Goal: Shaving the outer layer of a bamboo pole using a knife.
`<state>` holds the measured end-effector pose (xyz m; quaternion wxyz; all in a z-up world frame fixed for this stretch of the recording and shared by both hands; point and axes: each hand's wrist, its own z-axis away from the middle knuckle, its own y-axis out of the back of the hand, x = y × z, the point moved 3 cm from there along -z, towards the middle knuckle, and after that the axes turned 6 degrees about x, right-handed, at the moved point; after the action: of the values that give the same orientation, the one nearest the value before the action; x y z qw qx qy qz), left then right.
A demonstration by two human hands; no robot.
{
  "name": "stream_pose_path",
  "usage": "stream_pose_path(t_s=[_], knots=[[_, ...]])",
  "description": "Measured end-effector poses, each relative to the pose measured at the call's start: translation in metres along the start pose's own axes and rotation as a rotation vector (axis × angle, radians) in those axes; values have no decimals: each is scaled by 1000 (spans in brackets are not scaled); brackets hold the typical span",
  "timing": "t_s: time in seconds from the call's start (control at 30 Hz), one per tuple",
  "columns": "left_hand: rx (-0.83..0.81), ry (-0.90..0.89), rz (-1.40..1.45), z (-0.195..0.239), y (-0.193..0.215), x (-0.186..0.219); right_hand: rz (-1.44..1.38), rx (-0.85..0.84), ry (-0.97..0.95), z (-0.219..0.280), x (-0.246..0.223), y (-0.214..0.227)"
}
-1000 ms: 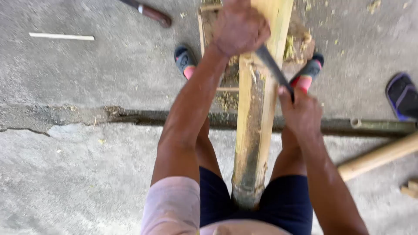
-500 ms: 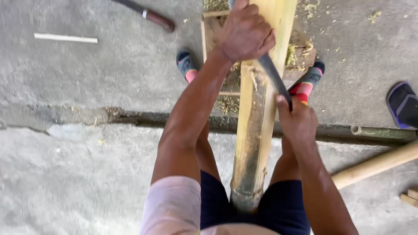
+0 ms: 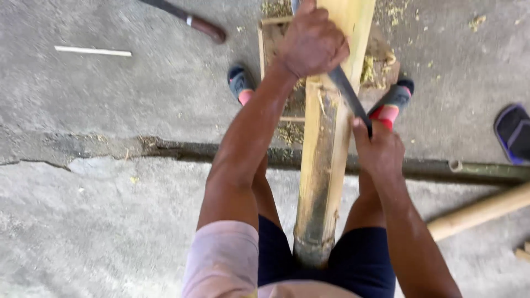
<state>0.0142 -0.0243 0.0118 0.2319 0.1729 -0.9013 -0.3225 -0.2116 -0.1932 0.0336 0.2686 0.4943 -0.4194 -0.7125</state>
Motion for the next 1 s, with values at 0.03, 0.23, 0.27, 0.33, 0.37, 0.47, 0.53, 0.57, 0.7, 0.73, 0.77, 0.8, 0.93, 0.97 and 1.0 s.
stream_pose_path(t_s=[0.03,0.23,0.27,0.33,0.37,0.47,0.53,0.57,0.7,0.73,0.77,0.8,0.93,0.97,1.0], knots=[[-1,15,20,5,-2,-1,16,-52,-34,-9,-11,7],[-70,43,20,21,-2,-12,56,-18,13,-2,-8,-9],[-121,48,48,34,-12,-13,98,-65,-62,1,1,-14],[-134,47,14,27,-10,-5,94,-81,-99,10,-2,-6],[-122,44,-47,12,-8,-14,89,-84,-102,-1,-8,-4],[-110,-2,-115,25,20,10,98,-154,-105,15,-5,-4],[-110,11,-104,34,20,24,28,-166,-105,22,-14,7],[-101,18,-98,34,21,30,-43,-166,-99,25,-19,15],[118,-71,-200,18,73,135,8,-154,-189,12,29,6],[-16,-67,9,40,65,171,-32,-131,-193,4,36,12],[-149,-62,220,63,58,210,-72,-108,-198,-4,42,18],[-139,-72,206,71,56,228,-78,-96,-183,-14,47,23],[-613,190,107,103,32,270,188,-171,90,-38,30,39],[-588,264,35,108,27,273,282,-266,147,-40,22,40],[-594,277,38,105,25,276,283,-280,148,-44,17,42]])
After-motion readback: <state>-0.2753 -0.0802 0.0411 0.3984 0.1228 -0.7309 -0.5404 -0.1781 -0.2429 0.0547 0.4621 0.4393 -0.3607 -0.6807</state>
